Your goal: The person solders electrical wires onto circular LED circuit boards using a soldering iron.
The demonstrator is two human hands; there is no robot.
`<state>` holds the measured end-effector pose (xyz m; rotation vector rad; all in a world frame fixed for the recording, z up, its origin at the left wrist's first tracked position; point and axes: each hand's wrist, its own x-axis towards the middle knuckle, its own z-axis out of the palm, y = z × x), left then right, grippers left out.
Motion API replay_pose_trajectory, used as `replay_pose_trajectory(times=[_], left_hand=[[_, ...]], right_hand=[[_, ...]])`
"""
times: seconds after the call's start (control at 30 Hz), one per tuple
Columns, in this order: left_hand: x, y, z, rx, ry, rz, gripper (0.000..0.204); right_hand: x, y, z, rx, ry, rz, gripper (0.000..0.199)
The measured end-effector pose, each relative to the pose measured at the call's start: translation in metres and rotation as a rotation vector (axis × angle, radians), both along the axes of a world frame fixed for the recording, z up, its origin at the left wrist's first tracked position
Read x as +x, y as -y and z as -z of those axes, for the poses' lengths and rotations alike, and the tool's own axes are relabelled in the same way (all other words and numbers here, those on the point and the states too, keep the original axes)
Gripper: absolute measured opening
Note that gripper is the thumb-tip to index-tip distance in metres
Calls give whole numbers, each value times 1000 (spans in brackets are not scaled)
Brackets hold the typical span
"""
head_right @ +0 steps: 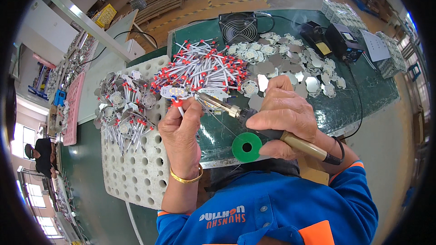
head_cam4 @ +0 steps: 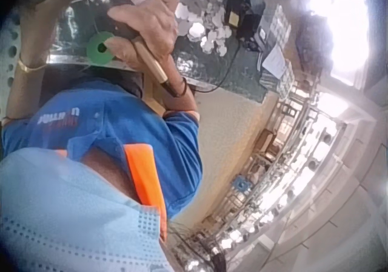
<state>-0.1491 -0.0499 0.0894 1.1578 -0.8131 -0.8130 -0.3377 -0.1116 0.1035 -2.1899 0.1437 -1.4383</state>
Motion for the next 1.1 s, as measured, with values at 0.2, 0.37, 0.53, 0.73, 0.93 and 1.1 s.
replay_pose_trajectory(times=[0.2, 0.37, 0.53, 0.73, 0.93, 1.1], left_hand=[[0, -1, 1, -29, 3, 4, 7], [-1, -1, 0, -11, 5, -3, 7], [0, 0, 3, -41, 10, -12, 8], [1, -1, 2, -20, 6, -1, 8], [-1, 0, 1, -8, -12, -16, 6], [0, 1, 4, -17, -2, -2, 6]], right_hand=[[-1, 3, 0, -82, -78, -1, 28], [1, 1, -1, -73, -80, 7, 33], [4, 0, -1, -68, -96, 13, 32], [4, 0, 2, -69, -94, 35, 33], [5, 2, 6, -85, -85, 40, 34], [5, 4, 10, -82, -57, 61, 33]])
